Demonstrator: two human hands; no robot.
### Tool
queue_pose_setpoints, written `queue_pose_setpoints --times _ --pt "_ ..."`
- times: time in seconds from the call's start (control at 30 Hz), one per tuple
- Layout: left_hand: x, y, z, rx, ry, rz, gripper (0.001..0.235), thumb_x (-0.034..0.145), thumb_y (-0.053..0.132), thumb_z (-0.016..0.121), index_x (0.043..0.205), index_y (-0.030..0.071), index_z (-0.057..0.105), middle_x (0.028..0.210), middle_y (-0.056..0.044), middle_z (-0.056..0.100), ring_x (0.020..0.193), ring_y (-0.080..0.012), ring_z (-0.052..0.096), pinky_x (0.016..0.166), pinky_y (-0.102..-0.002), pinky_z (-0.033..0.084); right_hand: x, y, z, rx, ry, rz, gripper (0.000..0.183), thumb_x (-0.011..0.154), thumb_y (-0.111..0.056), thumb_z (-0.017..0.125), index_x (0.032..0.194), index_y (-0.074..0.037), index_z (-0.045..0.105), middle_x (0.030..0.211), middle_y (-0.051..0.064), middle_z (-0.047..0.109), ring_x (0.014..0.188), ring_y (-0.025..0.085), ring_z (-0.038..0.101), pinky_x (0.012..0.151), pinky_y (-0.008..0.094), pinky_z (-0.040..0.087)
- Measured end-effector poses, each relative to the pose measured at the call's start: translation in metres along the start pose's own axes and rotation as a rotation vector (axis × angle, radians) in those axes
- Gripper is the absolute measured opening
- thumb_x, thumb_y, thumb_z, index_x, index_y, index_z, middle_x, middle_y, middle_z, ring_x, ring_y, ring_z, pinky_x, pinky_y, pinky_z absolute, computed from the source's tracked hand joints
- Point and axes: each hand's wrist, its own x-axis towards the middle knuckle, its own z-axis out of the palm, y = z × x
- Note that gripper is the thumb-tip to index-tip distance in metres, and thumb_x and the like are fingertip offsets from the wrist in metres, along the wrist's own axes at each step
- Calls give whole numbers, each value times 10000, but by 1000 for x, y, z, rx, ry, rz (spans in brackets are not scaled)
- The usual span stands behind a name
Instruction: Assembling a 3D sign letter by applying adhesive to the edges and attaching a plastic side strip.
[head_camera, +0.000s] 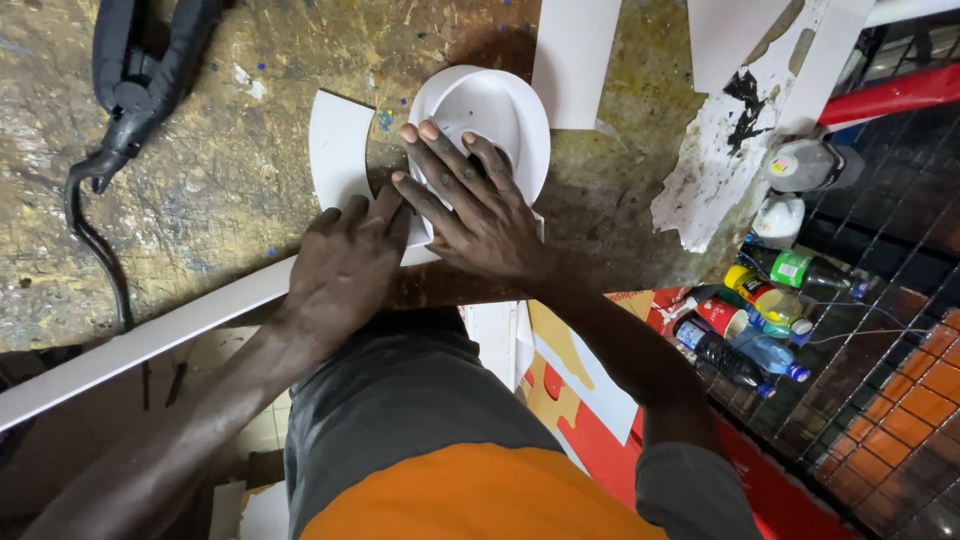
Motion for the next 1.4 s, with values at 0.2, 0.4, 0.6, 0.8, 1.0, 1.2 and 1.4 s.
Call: queue_pose_setpoints --times 0.2,0.4,0.6,0.8,1.0,1.2,1.4 --pt "7 7 -8 8 19 21 202 947 122 748 1142 86 786 1316 -146 721 935 -335 747 643 -407 526 1 6 -5 -10 -7 -11 450 1162 -130 446 1479 -80 762 1690 201 604 1585 340 582 1282 546 461" --pt "8 19 1 -11 57 -38 157 946 83 748 1098 45 761 1296 -192 718 912 -356 747 654 -414 551 -8 20 8 138 40 -54 480 1115 -64 513 1564 -49 681 1647 219 643 1566 360 600 1262 560 477" --pt "15 16 -12 -91 -26 -1 290 886 52 766 1174 21 771 1341 -233 720 1002 -418 748 732 -446 580 -6 21 4 151 44 -70 442 1114 -55 524 1515 -38 711 1643 222 640 1555 381 603 1263 580 469" --pt "14 13 -12 -153 -150 9 428 794 60 801 1215 3 747 1439 -249 675 1055 -428 738 801 -477 610 -19 32 -4 398 -133 -88 558 1082 -232 743 1582 6 680 1808 267 422 1705 410 392 1383 622 268" --pt "14 17 -13 -191 -231 -32 497 763 46 850 1238 -13 715 1489 -249 623 1124 -450 712 886 -499 611 -21 34 1 394 -103 -145 642 1053 -248 812 1616 13 648 1819 275 400 1710 425 374 1385 618 277" --pt "16 19 -18 -216 -295 -57 602 770 46 912 1318 -38 679 1572 -271 576 1276 -501 674 1005 -524 594 -28 35 7 377 -77 -152 608 1069 -251 790 1604 8 665 1774 261 483 1689 397 411 1359 617 320" --pt "13 26 -31 -240 -238 -79 497 904 34 770 1386 -54 685 1587 -268 577 1282 -507 675 976 -542 601 -28 35 6 386 -41 -181 592 1043 -209 830 1566 33 694 1749 269 520 1673 401 435 1355 625 315"
